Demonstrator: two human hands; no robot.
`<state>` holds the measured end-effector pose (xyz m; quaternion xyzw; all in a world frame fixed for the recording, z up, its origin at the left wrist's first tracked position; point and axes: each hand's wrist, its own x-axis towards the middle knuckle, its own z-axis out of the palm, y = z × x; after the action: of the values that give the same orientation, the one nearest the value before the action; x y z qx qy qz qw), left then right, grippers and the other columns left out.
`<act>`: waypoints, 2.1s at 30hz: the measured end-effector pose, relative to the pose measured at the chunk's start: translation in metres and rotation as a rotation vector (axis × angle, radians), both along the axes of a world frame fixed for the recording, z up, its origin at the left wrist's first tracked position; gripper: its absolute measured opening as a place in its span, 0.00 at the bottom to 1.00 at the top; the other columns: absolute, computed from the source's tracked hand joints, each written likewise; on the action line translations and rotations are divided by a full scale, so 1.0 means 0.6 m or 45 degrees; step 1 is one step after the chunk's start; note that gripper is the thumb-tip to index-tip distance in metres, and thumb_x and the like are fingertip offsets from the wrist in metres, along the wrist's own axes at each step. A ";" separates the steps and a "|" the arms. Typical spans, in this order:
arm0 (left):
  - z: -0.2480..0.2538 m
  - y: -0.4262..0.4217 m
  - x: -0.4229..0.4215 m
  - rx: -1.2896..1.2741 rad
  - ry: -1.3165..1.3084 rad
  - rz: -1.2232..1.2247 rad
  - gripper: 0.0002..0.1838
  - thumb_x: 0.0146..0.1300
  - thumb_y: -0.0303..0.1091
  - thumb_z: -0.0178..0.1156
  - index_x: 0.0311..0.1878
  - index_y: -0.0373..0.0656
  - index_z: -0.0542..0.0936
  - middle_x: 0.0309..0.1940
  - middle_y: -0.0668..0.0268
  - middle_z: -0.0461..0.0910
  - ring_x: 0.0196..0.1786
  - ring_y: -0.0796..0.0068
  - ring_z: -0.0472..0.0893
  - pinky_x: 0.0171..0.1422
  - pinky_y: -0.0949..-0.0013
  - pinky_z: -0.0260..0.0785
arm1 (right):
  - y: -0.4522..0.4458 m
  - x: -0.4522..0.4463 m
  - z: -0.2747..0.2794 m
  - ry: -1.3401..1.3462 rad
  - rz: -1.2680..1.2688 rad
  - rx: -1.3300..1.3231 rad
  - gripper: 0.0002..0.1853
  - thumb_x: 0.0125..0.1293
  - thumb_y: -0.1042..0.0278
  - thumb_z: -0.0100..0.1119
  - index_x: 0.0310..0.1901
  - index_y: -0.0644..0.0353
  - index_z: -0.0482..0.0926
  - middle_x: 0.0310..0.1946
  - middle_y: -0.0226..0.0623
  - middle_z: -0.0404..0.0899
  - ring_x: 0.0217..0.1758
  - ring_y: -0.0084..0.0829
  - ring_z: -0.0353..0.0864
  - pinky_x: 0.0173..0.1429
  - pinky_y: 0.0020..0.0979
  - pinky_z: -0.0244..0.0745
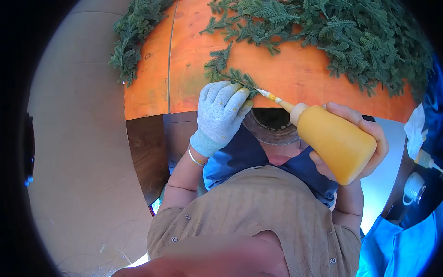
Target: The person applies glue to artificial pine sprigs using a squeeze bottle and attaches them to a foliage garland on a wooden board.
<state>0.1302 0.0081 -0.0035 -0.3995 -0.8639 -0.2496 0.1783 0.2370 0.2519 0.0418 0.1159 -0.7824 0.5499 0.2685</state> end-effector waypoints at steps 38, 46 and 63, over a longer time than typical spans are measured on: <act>-0.013 0.006 0.005 0.025 0.183 0.024 0.17 0.47 0.26 0.68 0.42 0.43 0.77 0.39 0.63 0.76 0.44 0.59 0.76 0.50 0.56 0.67 | 0.034 0.027 -0.002 -0.019 -0.241 -0.102 0.43 0.56 0.54 0.72 0.63 0.63 0.53 0.52 0.66 0.73 0.52 0.48 0.80 0.55 0.40 0.77; -0.008 0.024 0.112 -0.159 -0.050 -0.148 0.14 0.46 0.30 0.64 0.39 0.41 0.77 0.39 0.58 0.76 0.39 0.60 0.75 0.41 0.59 0.66 | 0.099 0.104 -0.020 0.015 -0.614 0.029 0.42 0.60 0.43 0.65 0.63 0.64 0.56 0.52 0.67 0.74 0.51 0.50 0.80 0.56 0.41 0.76; 0.042 -0.052 -0.037 -0.302 0.125 -0.288 0.19 0.46 0.26 0.59 0.45 0.47 0.79 0.39 0.65 0.79 0.47 0.63 0.76 0.50 0.61 0.68 | 0.080 0.092 -0.019 0.063 -0.589 0.095 0.44 0.62 0.34 0.56 0.62 0.68 0.57 0.51 0.59 0.76 0.47 0.44 0.82 0.54 0.37 0.77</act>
<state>0.1078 -0.0231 0.0217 -0.5241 -0.8271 -0.1446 0.1428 0.2924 0.3001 0.0307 -0.0432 -0.8011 0.4413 0.4019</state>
